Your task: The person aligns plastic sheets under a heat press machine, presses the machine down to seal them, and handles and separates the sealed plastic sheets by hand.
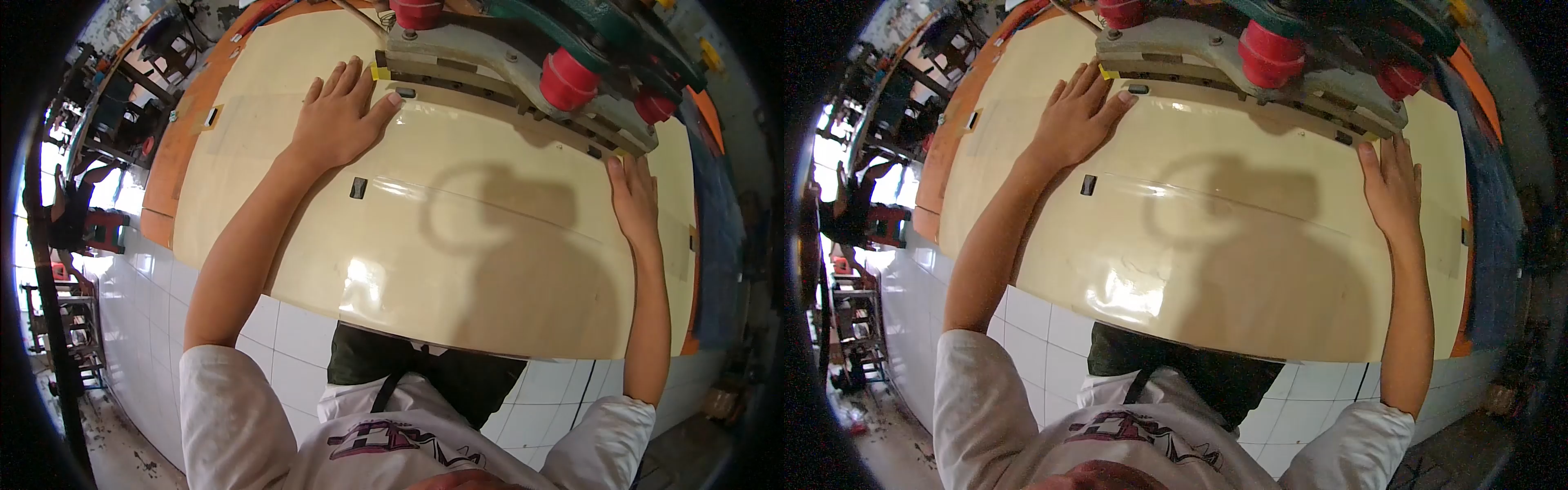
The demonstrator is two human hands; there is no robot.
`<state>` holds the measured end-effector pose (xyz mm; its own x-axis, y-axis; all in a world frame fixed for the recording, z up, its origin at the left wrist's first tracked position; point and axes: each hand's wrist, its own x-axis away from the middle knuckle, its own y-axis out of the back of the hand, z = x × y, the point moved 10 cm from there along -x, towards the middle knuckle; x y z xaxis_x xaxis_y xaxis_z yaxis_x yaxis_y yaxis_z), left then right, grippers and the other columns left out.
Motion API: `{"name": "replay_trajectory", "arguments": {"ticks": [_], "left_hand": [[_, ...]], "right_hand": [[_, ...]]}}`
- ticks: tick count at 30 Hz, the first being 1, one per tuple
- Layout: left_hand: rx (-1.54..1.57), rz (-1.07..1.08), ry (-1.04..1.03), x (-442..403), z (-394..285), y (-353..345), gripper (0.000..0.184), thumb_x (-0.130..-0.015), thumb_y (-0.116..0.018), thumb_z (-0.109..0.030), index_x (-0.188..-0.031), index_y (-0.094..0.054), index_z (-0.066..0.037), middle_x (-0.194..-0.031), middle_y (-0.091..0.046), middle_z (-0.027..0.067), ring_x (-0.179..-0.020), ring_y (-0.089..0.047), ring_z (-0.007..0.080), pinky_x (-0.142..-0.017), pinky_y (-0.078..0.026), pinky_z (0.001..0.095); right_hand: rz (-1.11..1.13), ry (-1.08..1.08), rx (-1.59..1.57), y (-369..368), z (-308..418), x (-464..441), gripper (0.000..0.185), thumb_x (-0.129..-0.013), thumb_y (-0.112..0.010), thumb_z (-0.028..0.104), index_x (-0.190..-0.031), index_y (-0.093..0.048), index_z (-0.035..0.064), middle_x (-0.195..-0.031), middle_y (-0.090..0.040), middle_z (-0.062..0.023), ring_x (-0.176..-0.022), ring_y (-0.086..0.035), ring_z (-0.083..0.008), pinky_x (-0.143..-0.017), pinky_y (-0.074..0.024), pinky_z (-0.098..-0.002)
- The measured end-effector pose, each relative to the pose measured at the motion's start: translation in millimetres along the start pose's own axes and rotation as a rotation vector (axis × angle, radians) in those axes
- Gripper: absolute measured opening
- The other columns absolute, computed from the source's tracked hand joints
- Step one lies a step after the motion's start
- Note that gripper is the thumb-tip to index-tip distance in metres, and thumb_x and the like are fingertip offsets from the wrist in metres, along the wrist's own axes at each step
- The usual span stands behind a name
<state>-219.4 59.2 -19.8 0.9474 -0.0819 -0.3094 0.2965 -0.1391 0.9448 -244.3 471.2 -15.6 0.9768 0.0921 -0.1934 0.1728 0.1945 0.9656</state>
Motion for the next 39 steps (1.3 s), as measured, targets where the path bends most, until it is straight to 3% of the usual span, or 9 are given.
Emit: {"name": "replay_trajectory", "arguments": {"ticks": [12, 18, 20, 23, 27, 30, 32, 37, 39], "left_hand": [[0.058, -0.017, 0.043, 1, 2, 3, 0.084, -0.091, -0.038, -0.065, -0.142, -0.037, 0.001, -0.151, -0.03, 0.024, -0.143, -0.023, 0.0362, -0.117, -0.014, 0.0482], [-0.01, -0.056, 0.025, 3, 5, 6, 0.069, -0.095, -0.037, -0.057, -0.142, -0.041, -0.006, -0.15, -0.031, 0.0228, -0.142, -0.027, 0.0361, -0.116, -0.017, 0.051], [-0.266, -0.023, -0.192, 6, -8, 1, 0.05, -0.098, -0.042, -0.041, -0.132, -0.05, -0.006, -0.15, -0.033, 0.0209, -0.141, -0.028, 0.0366, -0.113, -0.023, 0.0559], [-0.059, -0.128, -0.138, 3, 8, -1, 0.032, -0.096, -0.048, -0.027, -0.119, -0.056, -0.006, -0.146, -0.039, 0.0189, -0.139, -0.031, 0.0377, -0.107, -0.031, 0.061], [-0.12, -0.157, -0.191, 5, 2, 3, 0.025, -0.093, -0.053, -0.023, -0.112, -0.056, -0.008, -0.139, -0.044, 0.0175, -0.136, -0.035, 0.0383, -0.102, -0.037, 0.0632], [-0.234, -0.005, -0.252, 9, -11, 4, 0.05, -0.094, -0.039, -0.029, -0.135, -0.045, -0.001, -0.145, -0.039, 0.0242, -0.135, -0.035, 0.0406, -0.11, -0.026, 0.0579], [-0.196, -0.15, -0.264, 9, -10, 9, 0.024, -0.092, -0.054, -0.025, -0.111, -0.057, -0.01, -0.135, -0.047, 0.019, -0.135, -0.036, 0.0389, -0.102, -0.037, 0.0633], [-0.153, -0.18, -0.184, 3, 6, -3, 0.027, -0.093, -0.052, -0.027, -0.114, -0.055, -0.01, -0.139, -0.044, 0.0207, -0.135, -0.036, 0.0394, -0.102, -0.036, 0.0634], [-0.158, -0.173, -0.17, 3, 4, 3, 0.029, -0.094, -0.052, -0.028, -0.116, -0.055, -0.01, -0.141, -0.042, 0.0214, -0.136, -0.035, 0.0397, -0.103, -0.035, 0.0633]], "right_hand": [[0.015, -0.048, 0.122, -6, -7, 0, 0.076, -0.095, -0.034, 0.061, -0.147, -0.034, 0.0048, -0.153, -0.026, -0.0241, -0.145, -0.019, -0.0348, -0.116, -0.0118, -0.053], [0.068, -0.081, 0.031, -7, -4, -4, 0.071, -0.097, -0.032, 0.057, -0.143, -0.039, 0.0038, -0.152, -0.027, -0.0252, -0.145, -0.019, -0.0358, -0.116, -0.0098, -0.0508], [0.092, -0.058, 0.001, -8, -4, -5, 0.069, -0.097, -0.033, 0.055, -0.143, -0.04, 0.004, -0.152, -0.026, -0.0247, -0.144, -0.019, -0.0359, -0.116, -0.0098, -0.0514], [0.102, -0.005, -0.044, -6, 0, -5, 0.065, -0.098, -0.035, 0.052, -0.139, -0.043, 0.0032, -0.152, -0.027, -0.0241, -0.143, -0.021, -0.0368, -0.115, -0.011, -0.0531], [0.091, 0.07, 0.0, -3, 11, -3, 0.057, -0.098, -0.039, 0.047, -0.128, -0.05, 0.0001, -0.146, -0.035, -0.024, -0.138, -0.028, -0.0401, -0.113, -0.0163, -0.0562], [0.044, 0.112, 0.028, -2, 12, -3, 0.053, -0.099, -0.038, 0.045, -0.122, -0.052, -0.001, -0.139, -0.041, -0.0242, -0.134, -0.033, -0.0412, -0.111, -0.0191, -0.0567], [0.036, 0.111, 0.045, -6, 7, -3, 0.054, -0.099, -0.038, 0.045, -0.122, -0.052, -0.0013, -0.138, -0.042, -0.0244, -0.133, -0.034, -0.0411, -0.111, -0.0193, -0.0567], [0.07, 0.068, 0.038, -9, 5, -5, 0.052, -0.1, -0.037, 0.043, -0.119, -0.053, -0.0027, -0.134, -0.044, -0.0257, -0.132, -0.035, -0.0405, -0.111, -0.0188, -0.0556], [-0.092, 0.163, 0.092, -1, 12, -3, 0.044, -0.102, -0.034, 0.036, -0.109, -0.053, -0.0035, -0.116, -0.052, -0.0236, -0.114, -0.045, -0.0397, -0.103, -0.0269, -0.0477]]}}
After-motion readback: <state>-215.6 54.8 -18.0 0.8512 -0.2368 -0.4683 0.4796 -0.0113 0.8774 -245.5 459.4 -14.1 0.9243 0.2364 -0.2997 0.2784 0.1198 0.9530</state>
